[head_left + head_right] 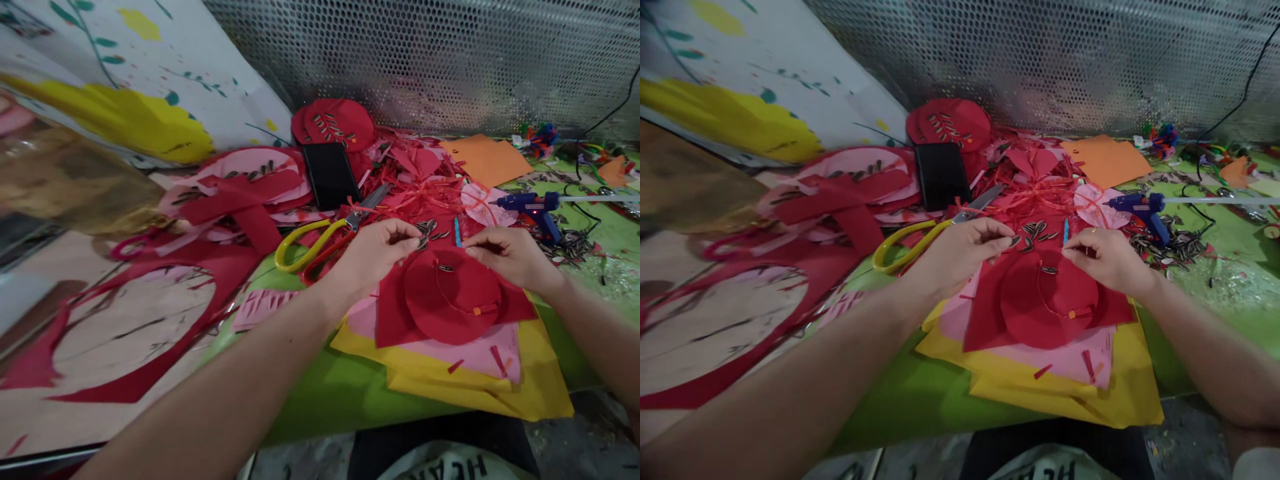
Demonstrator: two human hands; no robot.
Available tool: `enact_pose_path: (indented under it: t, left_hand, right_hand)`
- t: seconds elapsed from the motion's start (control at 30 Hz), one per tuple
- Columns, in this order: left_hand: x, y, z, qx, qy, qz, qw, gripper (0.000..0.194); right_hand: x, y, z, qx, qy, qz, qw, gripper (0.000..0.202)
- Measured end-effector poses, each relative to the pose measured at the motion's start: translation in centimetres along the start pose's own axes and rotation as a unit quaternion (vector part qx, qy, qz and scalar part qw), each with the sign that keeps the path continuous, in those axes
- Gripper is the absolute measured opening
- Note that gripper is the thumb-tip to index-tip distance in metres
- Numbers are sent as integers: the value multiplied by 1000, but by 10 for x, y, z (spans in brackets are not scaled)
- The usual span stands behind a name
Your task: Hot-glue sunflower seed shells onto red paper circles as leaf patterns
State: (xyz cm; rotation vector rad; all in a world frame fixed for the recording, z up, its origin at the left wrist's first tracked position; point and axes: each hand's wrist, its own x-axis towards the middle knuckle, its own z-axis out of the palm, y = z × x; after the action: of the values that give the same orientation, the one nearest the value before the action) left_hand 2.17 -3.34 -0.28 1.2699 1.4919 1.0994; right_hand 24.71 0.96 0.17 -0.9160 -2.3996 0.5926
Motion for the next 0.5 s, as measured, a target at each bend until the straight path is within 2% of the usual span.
enact_pose_path:
  t: [0.07, 0.17, 0.3, 0.5]
  left_hand:
    - [-8, 3, 8, -90, -34, -16, 995, 6]
    - [-19, 6, 19, -143, -84, -16, 986, 8]
    - [-26, 7, 24, -148, -110, -19, 983, 8]
    - [-27, 6, 25, -132, -123, -35, 983, 8]
  right_hand:
    - [0, -5, 4, 56, 9, 37, 998, 19]
    - [1, -14, 10, 170, -17, 97, 980, 26]
    - [2, -20, 16, 286, -75, 146, 944, 24]
    - [4, -19, 18, 343, -85, 175, 919, 16]
